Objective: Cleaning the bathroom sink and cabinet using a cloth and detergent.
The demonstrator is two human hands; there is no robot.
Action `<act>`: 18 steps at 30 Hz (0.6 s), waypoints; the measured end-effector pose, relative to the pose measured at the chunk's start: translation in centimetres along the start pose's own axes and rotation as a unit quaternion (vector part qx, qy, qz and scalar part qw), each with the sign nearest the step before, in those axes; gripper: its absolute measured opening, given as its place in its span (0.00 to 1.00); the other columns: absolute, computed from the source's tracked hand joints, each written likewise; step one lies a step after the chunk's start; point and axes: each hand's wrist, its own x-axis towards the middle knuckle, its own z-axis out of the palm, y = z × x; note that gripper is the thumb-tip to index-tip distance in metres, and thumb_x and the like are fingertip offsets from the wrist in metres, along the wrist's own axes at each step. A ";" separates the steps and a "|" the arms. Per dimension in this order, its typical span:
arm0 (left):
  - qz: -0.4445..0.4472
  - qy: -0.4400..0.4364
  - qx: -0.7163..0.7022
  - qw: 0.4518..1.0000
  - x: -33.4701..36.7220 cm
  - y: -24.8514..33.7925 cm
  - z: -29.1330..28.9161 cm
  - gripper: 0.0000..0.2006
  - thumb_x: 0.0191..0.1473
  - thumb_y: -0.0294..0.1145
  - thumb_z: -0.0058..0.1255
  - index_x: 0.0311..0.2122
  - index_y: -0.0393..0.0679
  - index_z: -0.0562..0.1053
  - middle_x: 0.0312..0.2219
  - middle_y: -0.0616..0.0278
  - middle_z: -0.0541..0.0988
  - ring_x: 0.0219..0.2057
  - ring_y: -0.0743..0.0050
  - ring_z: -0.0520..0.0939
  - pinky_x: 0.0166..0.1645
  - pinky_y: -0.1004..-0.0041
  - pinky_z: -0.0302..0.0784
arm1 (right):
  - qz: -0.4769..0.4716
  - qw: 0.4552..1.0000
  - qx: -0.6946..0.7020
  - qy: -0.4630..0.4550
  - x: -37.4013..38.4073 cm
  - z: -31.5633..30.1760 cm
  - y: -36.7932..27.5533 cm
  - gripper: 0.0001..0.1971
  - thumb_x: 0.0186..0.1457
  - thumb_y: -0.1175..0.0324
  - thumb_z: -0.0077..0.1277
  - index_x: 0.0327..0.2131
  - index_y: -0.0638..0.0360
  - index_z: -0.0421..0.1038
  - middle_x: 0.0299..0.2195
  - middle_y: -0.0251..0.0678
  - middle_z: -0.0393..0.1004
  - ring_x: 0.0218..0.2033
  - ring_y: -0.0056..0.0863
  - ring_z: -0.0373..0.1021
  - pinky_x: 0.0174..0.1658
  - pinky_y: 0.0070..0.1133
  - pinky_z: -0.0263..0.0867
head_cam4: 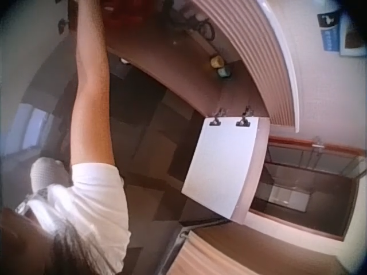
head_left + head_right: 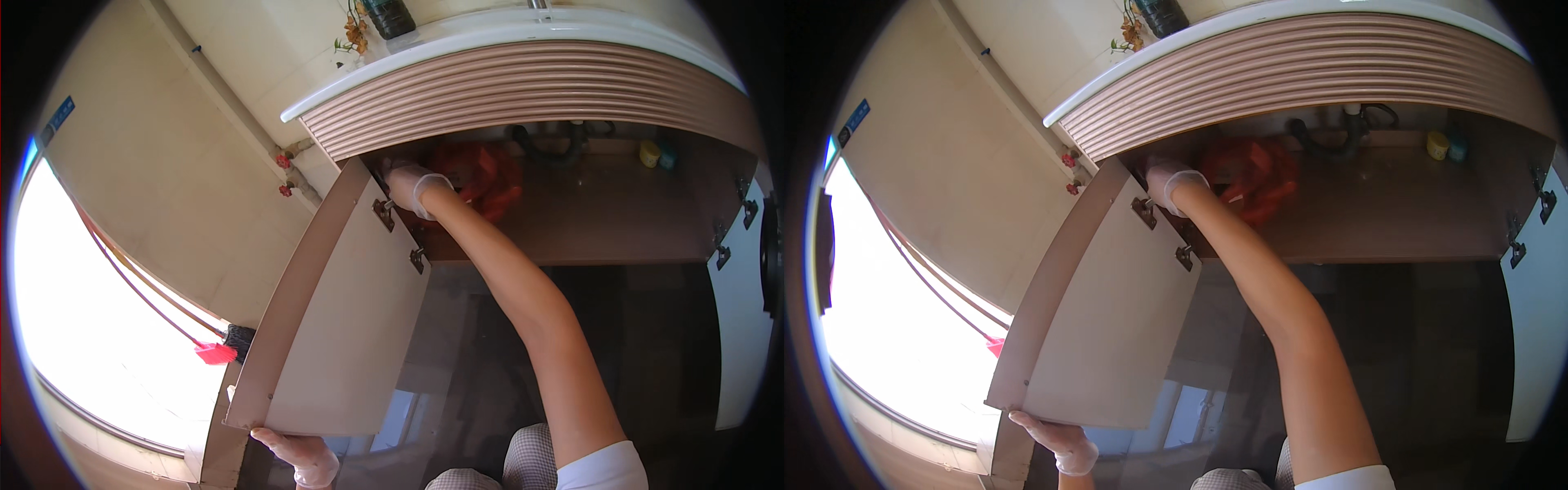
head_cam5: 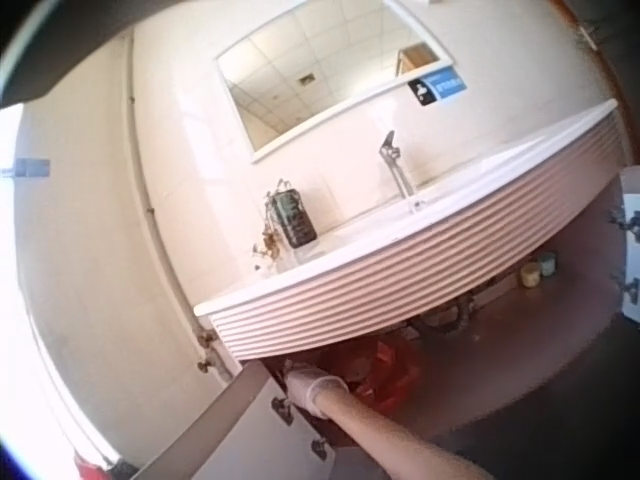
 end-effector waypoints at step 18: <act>-0.025 -0.030 -0.020 0.999 0.6 -0.7 -1.4 0.34 0.49 0.61 0.32 0.49 0.39 0.56 0.44 0.59 0.64 0.45 0.69 0.67 0.46 0.70 0.66 | 0.007 0.996 0.088 -0.018 -3.4 -3.8 3.1 0.17 0.45 0.74 0.35 0.41 0.58 0.66 0.42 0.46 0.66 0.43 0.41 0.63 0.46 0.26 0.59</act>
